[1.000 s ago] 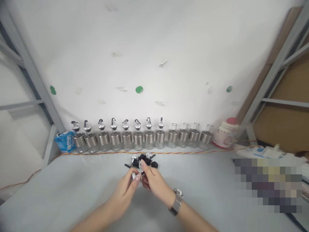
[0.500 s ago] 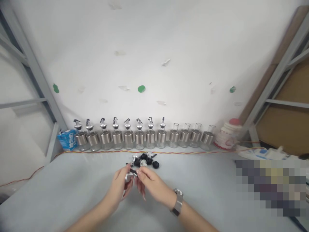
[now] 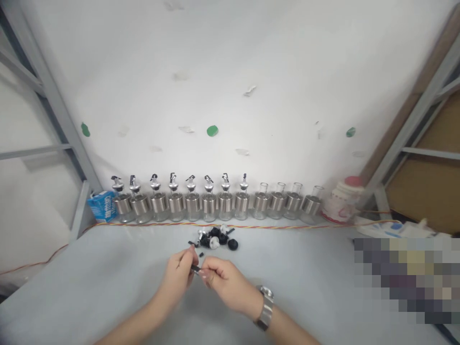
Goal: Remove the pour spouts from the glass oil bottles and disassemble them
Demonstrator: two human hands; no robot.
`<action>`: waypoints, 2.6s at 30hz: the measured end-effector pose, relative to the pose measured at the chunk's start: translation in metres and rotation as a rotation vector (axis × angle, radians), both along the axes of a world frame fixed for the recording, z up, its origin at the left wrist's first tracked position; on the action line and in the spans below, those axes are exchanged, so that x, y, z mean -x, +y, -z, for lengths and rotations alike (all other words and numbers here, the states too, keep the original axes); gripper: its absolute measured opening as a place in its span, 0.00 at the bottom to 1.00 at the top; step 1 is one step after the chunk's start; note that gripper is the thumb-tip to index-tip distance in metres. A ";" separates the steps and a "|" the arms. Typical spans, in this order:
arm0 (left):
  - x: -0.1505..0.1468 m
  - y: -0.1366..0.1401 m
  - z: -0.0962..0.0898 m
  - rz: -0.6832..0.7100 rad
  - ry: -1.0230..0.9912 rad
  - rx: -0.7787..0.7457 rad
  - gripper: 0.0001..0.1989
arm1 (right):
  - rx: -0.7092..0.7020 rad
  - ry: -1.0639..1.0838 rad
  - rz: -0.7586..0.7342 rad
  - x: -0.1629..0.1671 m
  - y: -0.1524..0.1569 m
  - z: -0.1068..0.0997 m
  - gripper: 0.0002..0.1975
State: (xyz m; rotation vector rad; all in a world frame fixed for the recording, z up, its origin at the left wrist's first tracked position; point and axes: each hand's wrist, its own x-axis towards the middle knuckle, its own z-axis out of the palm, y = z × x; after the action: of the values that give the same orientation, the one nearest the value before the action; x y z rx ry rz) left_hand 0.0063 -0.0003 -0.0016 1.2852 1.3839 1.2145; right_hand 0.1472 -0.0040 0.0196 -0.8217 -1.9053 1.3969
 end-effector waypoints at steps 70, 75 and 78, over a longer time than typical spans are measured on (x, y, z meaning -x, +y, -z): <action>0.014 0.003 -0.012 0.257 0.763 -0.075 0.06 | -0.806 -0.551 0.011 -0.009 -0.001 -0.012 0.23; 0.014 0.001 -0.020 0.196 0.877 -0.053 0.07 | -0.818 -0.607 0.010 -0.007 -0.004 -0.010 0.18; 0.013 0.000 -0.025 0.162 0.951 -0.045 0.09 | -0.819 -0.611 0.010 -0.006 -0.004 -0.006 0.19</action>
State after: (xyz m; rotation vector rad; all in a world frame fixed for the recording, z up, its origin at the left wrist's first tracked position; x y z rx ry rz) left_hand -0.0071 -0.0006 0.0235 2.0970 1.8303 0.4986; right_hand 0.1534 -0.0081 0.0251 -0.8636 -2.6140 0.2428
